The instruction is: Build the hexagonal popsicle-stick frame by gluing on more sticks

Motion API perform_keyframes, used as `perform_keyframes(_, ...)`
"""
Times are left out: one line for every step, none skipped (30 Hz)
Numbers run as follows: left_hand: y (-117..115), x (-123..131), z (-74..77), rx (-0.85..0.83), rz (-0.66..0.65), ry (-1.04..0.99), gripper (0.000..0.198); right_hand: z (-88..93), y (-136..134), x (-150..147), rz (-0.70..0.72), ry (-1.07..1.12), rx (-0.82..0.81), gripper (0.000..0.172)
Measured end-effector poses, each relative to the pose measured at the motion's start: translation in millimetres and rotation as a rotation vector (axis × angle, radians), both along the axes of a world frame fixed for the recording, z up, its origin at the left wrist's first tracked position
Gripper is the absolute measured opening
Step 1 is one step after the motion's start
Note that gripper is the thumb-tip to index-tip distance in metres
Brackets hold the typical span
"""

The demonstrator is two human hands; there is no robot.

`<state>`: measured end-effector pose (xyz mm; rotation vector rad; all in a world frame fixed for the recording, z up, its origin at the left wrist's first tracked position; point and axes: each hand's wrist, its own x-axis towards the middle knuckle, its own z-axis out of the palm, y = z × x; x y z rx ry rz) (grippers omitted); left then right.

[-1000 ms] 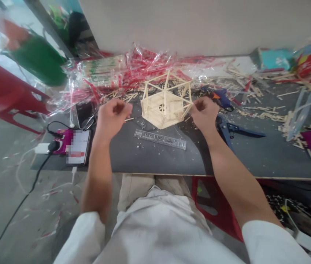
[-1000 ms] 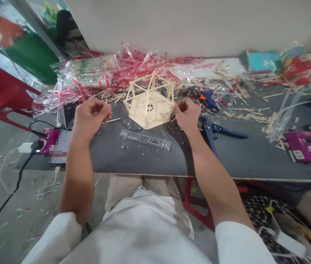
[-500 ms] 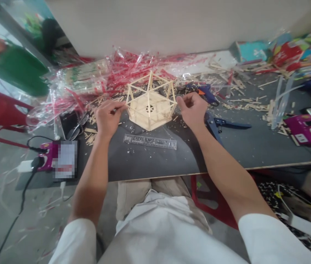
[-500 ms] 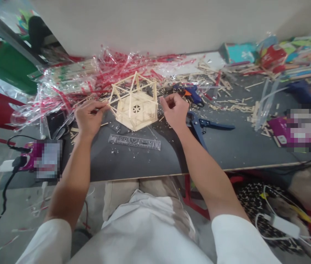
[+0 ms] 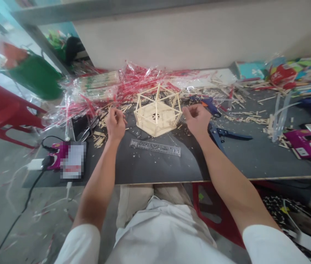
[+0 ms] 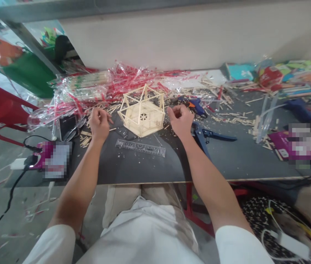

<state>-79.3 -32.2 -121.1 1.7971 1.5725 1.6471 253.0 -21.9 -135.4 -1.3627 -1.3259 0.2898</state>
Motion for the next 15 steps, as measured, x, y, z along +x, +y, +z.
perform_keyframes(0,1,0.7,0.005,0.0,-0.02,0.04,-0.7,1,1,-0.003,0.002,0.0,0.033)
perform_keyframes(0,3,1.3,-0.004,-0.004,-0.044,0.046,-1.4,2,2,-0.007,0.002,0.002,0.034)
perform_keyframes(0,5,1.5,-0.026,-0.023,-0.083,0.049,-2.0,2,3,-0.01,0.0,0.006,0.034)
perform_keyframes(0,9,1.4,-0.054,-0.056,-0.143,0.051,-2.3,3,3,-0.008,-0.004,0.008,0.035)
perform_keyframes(1,13,0.8,-0.081,-0.104,-0.222,0.051,-2.2,3,3,-0.004,-0.005,0.011,0.035)
perform_keyframes(1,17,-0.1,-0.107,-0.158,-0.312,0.051,-1.8,2,3,0.0,-0.004,0.013,0.036)
perform_keyframes(2,22,-0.9,-0.132,-0.211,-0.399,0.051,-1.1,2,3,0.006,-0.004,0.013,0.037)
perform_keyframes(2,27,-1.5,-0.158,-0.262,-0.475,0.052,-0.1,1,2,0.012,-0.004,0.015,0.039)
perform_keyframes(2,31,-1.6,-0.187,-0.311,-0.538,0.052,1.0,0,1,0.019,-0.004,0.018,0.041)
perform_keyframes(1,35,-1.2,-0.22,-0.365,-0.589,0.052,2.2,-1,0,0.022,-0.005,0.023,0.043)
perform_keyframes(0,38,-0.4,-0.254,-0.423,-0.633,0.051,3.2,-2,-1,0.023,-0.007,0.029,0.045)
perform_keyframes(-1,40,0.8,-0.283,-0.479,-0.674,0.05,4.0,-2,-2,0.026,-0.01,0.032,0.047)
perform_keyframes(-2,41,2.0,-0.304,-0.523,-0.711,0.048,4.5,-3,-3,0.028,-0.011,0.032,0.049)
perform_keyframes(-3,42,2.9,-0.321,-0.551,-0.742,0.046,4.6,-3,-3,0.028,-0.011,0.029,0.05)
perform_keyframes(-3,43,3.4,-0.334,-0.56,-0.764,0.042,4.3,-3,-4,0.029,-0.01,0.025,0.051)
